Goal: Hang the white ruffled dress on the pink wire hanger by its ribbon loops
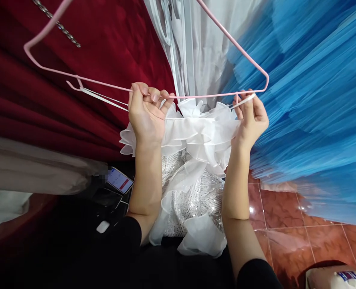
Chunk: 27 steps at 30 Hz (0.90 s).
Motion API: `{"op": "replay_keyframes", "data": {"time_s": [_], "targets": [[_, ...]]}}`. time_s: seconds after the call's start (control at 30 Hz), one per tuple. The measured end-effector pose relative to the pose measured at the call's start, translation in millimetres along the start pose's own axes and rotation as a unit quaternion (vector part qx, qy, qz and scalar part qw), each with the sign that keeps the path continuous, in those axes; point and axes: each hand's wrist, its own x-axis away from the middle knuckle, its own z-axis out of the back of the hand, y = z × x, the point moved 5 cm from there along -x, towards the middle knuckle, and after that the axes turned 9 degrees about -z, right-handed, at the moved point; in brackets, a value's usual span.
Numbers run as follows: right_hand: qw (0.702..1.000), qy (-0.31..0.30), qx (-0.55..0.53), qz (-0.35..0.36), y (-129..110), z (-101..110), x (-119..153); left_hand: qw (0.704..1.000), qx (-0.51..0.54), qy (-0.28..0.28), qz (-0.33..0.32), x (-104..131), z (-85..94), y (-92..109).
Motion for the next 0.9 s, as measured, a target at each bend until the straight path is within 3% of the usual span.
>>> {"op": "replay_keyframes", "data": {"time_s": [0.1,0.17,0.27,0.33,0.4,0.43,0.5,0.57,0.7,0.83,0.9], "targets": [[0.996,-0.067,0.054,-0.017,1.8,-9.0,-2.6,1.0,-0.018,-0.001,0.005,-0.5,3.9,2.4],[0.996,-0.028,0.081,0.037,0.4,-0.3,-4.3,0.999,-0.044,-0.002,0.007,-1.3,6.9,2.8],[0.969,0.084,0.118,0.2,-18.8,11.3,7.8,0.996,-0.09,-0.002,0.01,-1.7,9.5,2.3],[0.952,0.073,0.157,0.254,-34.0,-0.8,22.3,0.994,-0.105,-0.007,0.009,-1.7,8.7,1.7],[0.958,-0.021,0.187,0.217,-40.1,-27.3,33.2,0.995,-0.1,-0.014,0.006,-1.7,6.2,0.3],[0.954,-0.101,0.21,0.189,-38.3,-45.0,38.4,0.995,-0.094,-0.018,0.003,-1.7,4.8,-0.7],[0.92,-0.258,0.259,0.141,-25.3,-77.5,48.4,0.996,-0.087,-0.021,0.0,-0.9,2.5,-3.1],[0.895,-0.312,0.288,0.139,-9.1,-94.1,51.7,0.996,-0.084,-0.023,0.007,2.2,1.5,-4.9],[0.913,-0.239,0.269,0.192,9.2,-92.9,45.4,0.995,-0.079,-0.051,0.028,19.7,6.4,3.1],[0.915,-0.224,0.275,0.193,12.0,-88.8,44.0,0.984,-0.174,0.012,-0.037,35.8,33.2,35.3],[0.916,-0.221,0.277,0.189,11.6,-88.6,43.2,0.975,-0.22,0.024,-0.031,35.8,44.5,46.5]]}}
